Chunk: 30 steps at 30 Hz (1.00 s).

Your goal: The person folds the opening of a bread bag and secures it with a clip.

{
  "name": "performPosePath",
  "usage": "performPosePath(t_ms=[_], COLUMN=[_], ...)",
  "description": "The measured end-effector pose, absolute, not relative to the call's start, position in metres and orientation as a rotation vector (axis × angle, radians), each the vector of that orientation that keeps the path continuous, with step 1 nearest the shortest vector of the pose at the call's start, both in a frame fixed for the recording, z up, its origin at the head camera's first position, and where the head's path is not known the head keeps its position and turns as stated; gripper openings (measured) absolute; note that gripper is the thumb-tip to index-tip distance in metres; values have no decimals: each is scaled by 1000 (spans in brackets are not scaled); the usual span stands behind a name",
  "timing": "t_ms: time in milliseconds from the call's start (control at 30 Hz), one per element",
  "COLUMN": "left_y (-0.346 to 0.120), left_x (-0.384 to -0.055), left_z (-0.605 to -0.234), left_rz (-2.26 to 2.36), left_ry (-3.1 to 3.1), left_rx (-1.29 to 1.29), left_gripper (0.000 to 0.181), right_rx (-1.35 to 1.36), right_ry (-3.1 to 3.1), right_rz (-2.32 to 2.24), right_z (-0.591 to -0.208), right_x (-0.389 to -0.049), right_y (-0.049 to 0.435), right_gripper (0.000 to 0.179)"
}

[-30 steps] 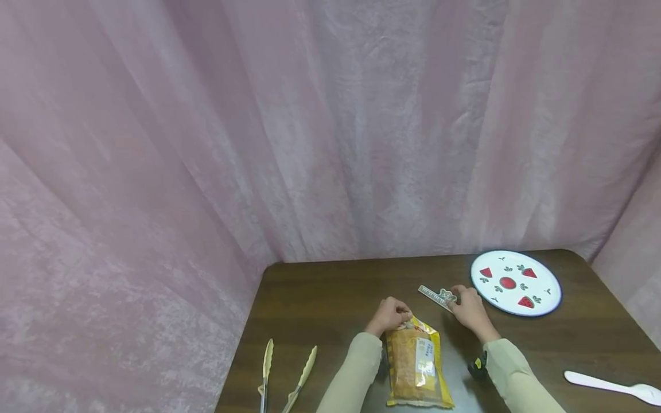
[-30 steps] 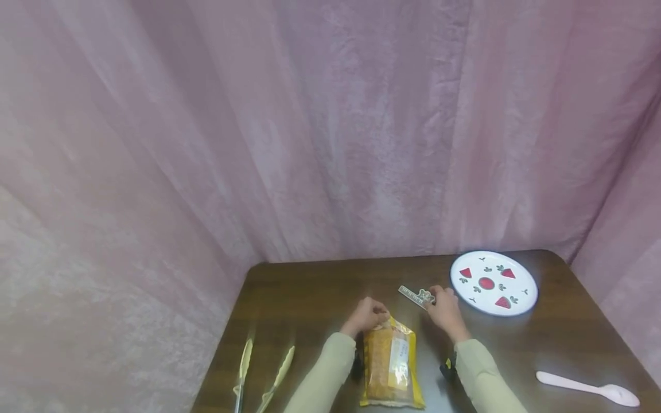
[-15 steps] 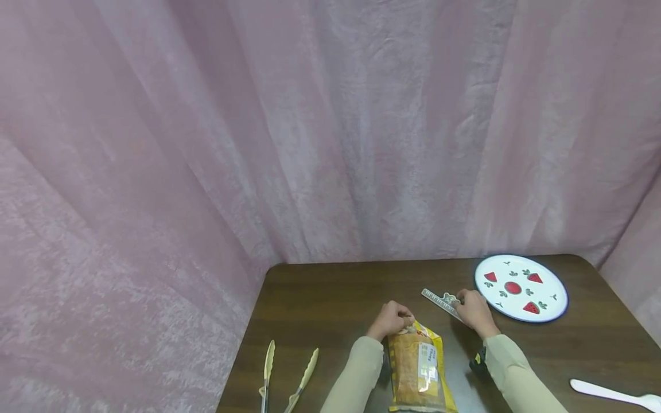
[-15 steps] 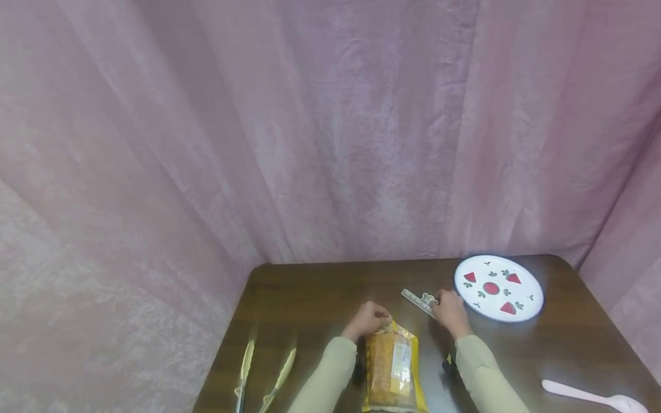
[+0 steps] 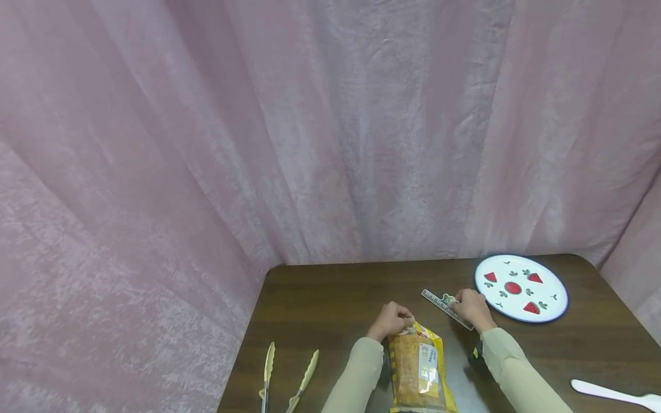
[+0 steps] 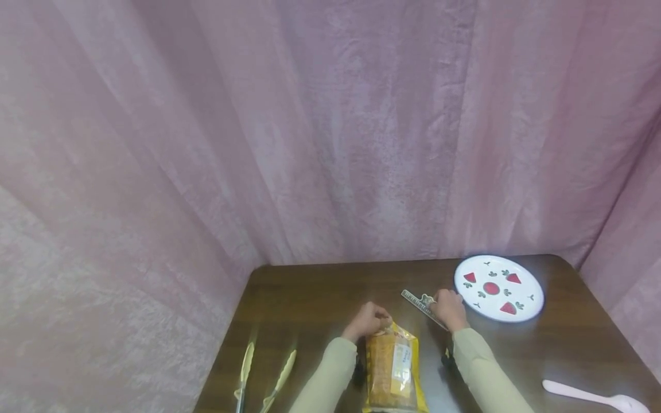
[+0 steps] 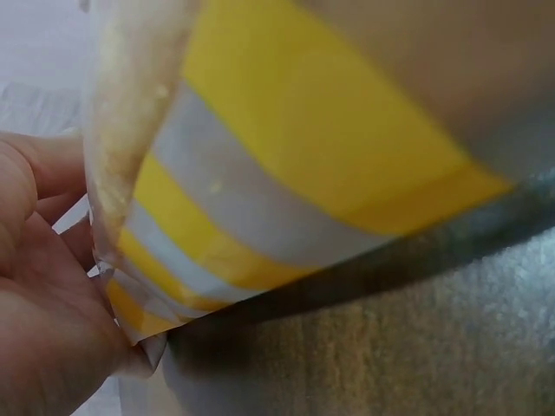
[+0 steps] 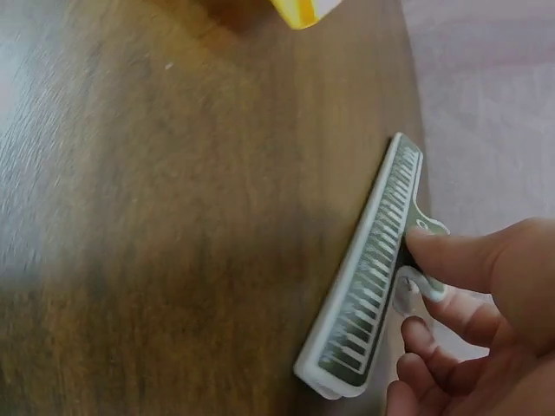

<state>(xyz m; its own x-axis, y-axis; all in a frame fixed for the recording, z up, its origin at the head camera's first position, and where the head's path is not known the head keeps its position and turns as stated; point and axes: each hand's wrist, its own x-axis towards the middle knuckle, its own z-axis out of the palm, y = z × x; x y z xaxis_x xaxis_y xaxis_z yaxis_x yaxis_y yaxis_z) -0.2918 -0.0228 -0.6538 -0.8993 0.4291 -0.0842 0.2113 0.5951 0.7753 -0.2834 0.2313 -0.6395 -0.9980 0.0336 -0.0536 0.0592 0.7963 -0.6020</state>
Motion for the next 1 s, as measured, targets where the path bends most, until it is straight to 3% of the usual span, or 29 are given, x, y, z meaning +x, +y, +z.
performPosePath(t_ms=[100,433,833,1000], left_y=[-25,-27,-24,-26], left_x=[-292,-293,-295,-295], left_z=[-654,-653,-653,-652], left_rz=[1208,1219,1205,1210], left_ry=[2546,2512,2516,2512], left_rx=[541,528,547,571], left_gripper=[9,10,10,9], right_rx=[58,-53,99,117], right_ry=[2913,2830,2606,2513], right_rz=[-1034,-1181,-1443,-1478], right_z=[-638,-615,-614,-618], right_x=[-282,-276,-258,-251], right_y=[231,241,248,248], right_gripper=[34,24,18,33])
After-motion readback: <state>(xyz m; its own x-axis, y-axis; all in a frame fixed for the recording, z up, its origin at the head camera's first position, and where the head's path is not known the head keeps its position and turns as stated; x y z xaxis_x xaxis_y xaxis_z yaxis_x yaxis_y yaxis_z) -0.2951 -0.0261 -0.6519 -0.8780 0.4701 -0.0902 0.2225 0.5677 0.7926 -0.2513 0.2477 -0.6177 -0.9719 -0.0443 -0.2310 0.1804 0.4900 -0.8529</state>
